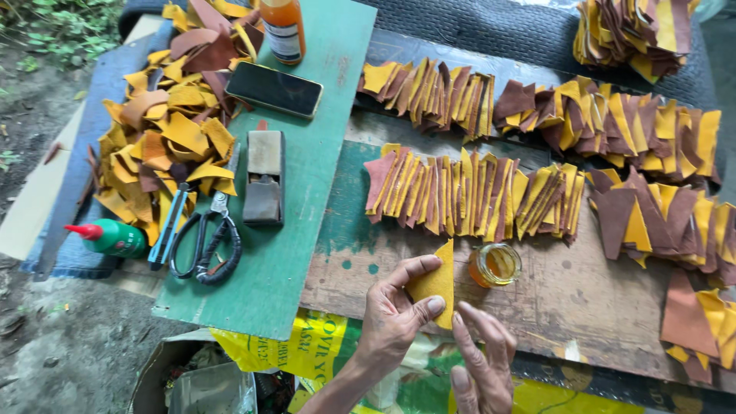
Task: The person repeatedly picks up small yellow and brown leather pieces, applies a viscous adhesive from a small jar to one edge, and presses the edges together to form bonded pairs. The bonded pieces are placed into growing stacks on the work surface.
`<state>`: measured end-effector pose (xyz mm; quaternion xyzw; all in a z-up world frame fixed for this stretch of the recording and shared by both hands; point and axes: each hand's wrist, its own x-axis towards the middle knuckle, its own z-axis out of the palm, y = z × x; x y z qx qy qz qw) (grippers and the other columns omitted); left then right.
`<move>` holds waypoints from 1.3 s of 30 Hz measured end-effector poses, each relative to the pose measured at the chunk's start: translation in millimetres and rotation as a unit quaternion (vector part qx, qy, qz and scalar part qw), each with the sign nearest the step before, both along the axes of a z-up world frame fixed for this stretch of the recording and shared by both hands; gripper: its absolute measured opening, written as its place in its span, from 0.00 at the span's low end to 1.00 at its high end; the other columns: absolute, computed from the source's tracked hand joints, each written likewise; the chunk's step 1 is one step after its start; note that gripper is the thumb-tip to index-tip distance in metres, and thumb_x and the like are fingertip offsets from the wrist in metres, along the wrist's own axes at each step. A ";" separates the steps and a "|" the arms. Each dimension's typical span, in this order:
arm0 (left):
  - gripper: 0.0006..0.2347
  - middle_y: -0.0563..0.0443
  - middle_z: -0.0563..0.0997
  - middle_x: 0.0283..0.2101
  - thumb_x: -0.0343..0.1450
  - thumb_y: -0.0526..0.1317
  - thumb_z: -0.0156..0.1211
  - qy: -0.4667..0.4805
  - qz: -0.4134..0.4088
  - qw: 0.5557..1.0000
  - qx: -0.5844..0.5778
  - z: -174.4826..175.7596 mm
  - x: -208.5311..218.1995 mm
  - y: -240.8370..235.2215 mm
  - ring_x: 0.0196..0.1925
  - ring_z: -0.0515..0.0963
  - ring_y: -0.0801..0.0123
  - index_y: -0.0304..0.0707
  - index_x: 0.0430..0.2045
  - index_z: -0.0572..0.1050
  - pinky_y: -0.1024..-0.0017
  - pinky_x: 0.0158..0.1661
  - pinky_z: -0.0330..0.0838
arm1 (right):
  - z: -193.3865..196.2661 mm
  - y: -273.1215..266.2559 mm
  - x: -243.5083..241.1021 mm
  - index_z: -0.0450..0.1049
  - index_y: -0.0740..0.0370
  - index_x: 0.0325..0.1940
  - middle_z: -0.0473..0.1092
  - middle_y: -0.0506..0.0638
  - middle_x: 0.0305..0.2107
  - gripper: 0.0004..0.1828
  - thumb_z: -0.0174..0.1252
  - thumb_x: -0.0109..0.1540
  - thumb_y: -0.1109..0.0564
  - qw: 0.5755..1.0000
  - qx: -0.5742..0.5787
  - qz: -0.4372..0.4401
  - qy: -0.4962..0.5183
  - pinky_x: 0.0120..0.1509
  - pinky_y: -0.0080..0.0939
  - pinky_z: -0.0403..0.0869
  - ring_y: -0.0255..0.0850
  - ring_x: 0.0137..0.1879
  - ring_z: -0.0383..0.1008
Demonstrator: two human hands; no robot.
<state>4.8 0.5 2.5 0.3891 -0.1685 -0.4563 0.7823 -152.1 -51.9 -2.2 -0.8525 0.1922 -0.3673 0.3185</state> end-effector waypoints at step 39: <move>0.08 0.40 0.74 0.46 0.62 0.34 0.65 -0.671 0.033 0.711 0.207 -78.9 212.1 -77.7 0.54 0.73 0.49 0.38 0.33 0.81 0.56 0.58 0.66 | 4.2 -143.9 -89.7 0.73 0.67 0.62 0.74 0.54 0.48 0.16 0.54 0.69 0.67 0.954 -0.061 -0.291 0.038 0.71 0.41 0.67 0.40 0.59 0.69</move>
